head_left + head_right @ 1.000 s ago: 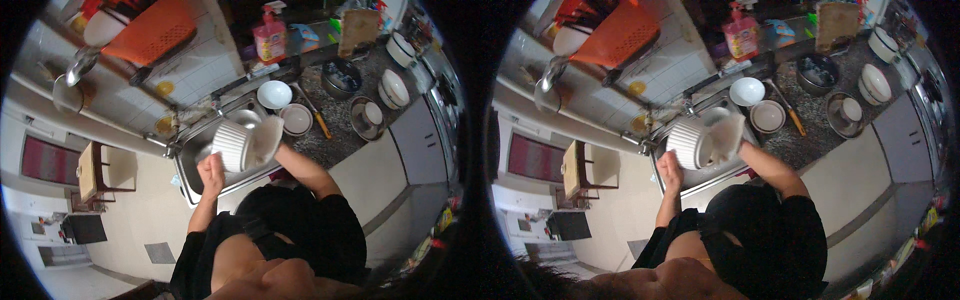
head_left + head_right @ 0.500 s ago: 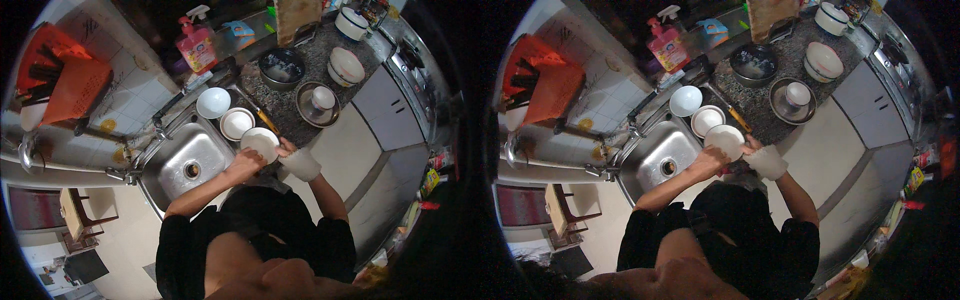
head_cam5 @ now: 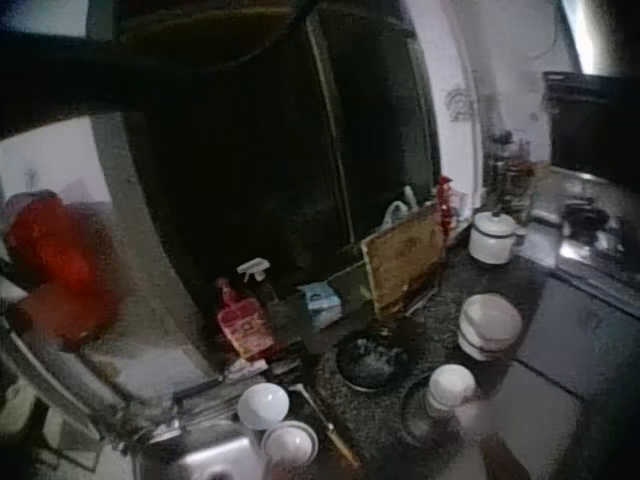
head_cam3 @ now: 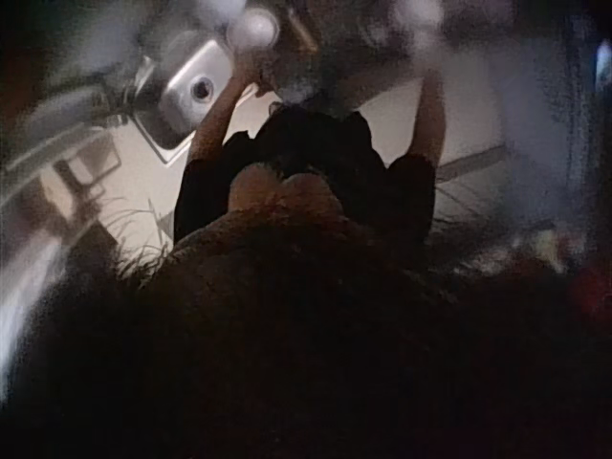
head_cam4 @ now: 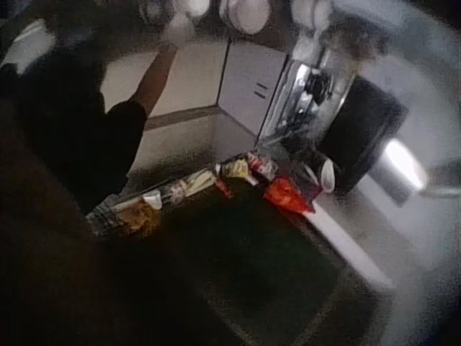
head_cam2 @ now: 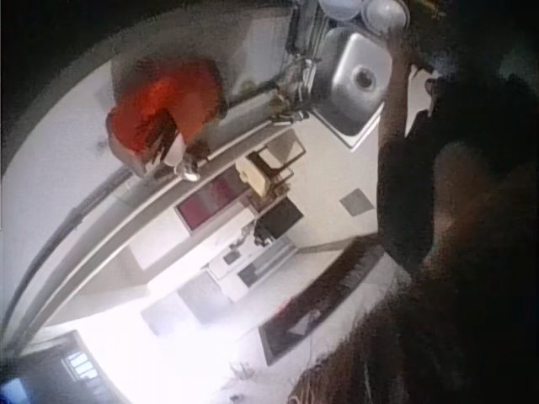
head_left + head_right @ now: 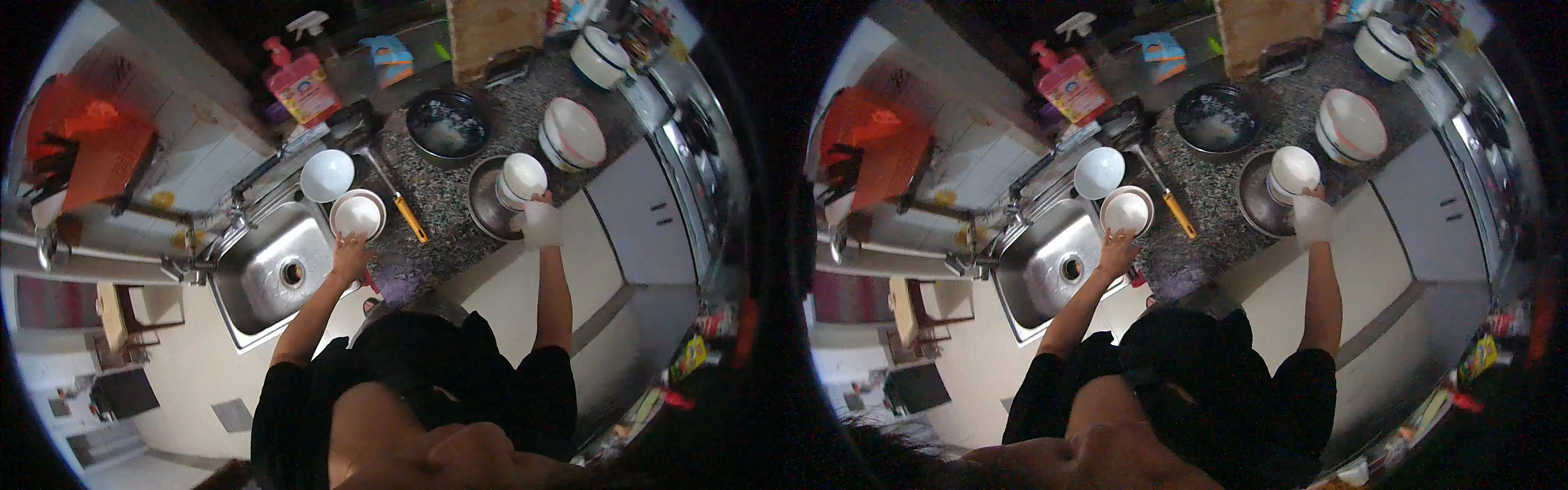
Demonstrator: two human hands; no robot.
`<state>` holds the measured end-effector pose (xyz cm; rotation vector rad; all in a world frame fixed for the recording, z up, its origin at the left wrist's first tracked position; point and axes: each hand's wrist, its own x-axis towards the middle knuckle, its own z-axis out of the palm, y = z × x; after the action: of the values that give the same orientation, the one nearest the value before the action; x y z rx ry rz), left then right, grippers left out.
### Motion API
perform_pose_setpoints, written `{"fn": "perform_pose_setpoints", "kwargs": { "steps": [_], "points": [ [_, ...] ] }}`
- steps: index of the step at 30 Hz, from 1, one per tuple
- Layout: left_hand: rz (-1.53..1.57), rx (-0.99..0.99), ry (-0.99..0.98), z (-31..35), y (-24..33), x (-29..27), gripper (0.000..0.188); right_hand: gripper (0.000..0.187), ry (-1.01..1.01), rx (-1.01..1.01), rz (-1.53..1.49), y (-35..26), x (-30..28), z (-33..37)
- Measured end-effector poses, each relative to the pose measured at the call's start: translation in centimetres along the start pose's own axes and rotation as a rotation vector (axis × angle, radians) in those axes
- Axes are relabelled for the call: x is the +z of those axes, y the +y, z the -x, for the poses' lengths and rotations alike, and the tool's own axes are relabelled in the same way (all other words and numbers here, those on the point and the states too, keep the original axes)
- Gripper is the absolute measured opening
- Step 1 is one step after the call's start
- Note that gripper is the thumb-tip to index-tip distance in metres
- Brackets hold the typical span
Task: The person rinses a bowl under a faucet and then uses a white cloth to wipe several bowls and a metal plate dry, placing them on the counter.
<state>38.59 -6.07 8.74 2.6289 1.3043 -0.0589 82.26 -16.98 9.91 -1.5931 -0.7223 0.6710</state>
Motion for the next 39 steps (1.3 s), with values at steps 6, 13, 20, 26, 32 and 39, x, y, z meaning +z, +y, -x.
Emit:
{"fn": "perform_pose_setpoints", "kwargs": {
  "steps": [6, 13, 20, 26, 32, 39],
  "points": [
    [-0.053, 0.04, 0.036, -1.4, -0.7, 1.7, 0.019, 0.033, 0.012, 0.122, 0.162, 0.3, -0.9, -1.2],
    [0.196, 0.035, 0.133, -2.2, -0.4, -0.3, 0.018, 0.036, -0.124, 0.08, 0.139, 4.3, -3.2, -2.6],
    [0.646, -0.208, 0.179, -0.3, -0.2, -4.4, 0.023, 0.029, 0.328, -0.339, 0.663, 4.8, -3.9, 0.0],
    [1.572, -0.444, 0.635, 5.7, -5.9, -7.9, 0.02, 0.026, -0.054, -0.475, 0.319, -12.3, 4.7, 6.1],
    [2.279, -0.454, 0.761, 12.5, -15.1, -4.7, 0.041, 0.049, -0.733, -0.561, 0.614, -17.8, 18.6, 11.4],
    [2.153, -0.453, 0.792, 16.2, -15.7, -7.7, 0.04, 0.045, -1.153, 0.13, -0.276, -18.6, 30.7, 15.8]
  ]
}}
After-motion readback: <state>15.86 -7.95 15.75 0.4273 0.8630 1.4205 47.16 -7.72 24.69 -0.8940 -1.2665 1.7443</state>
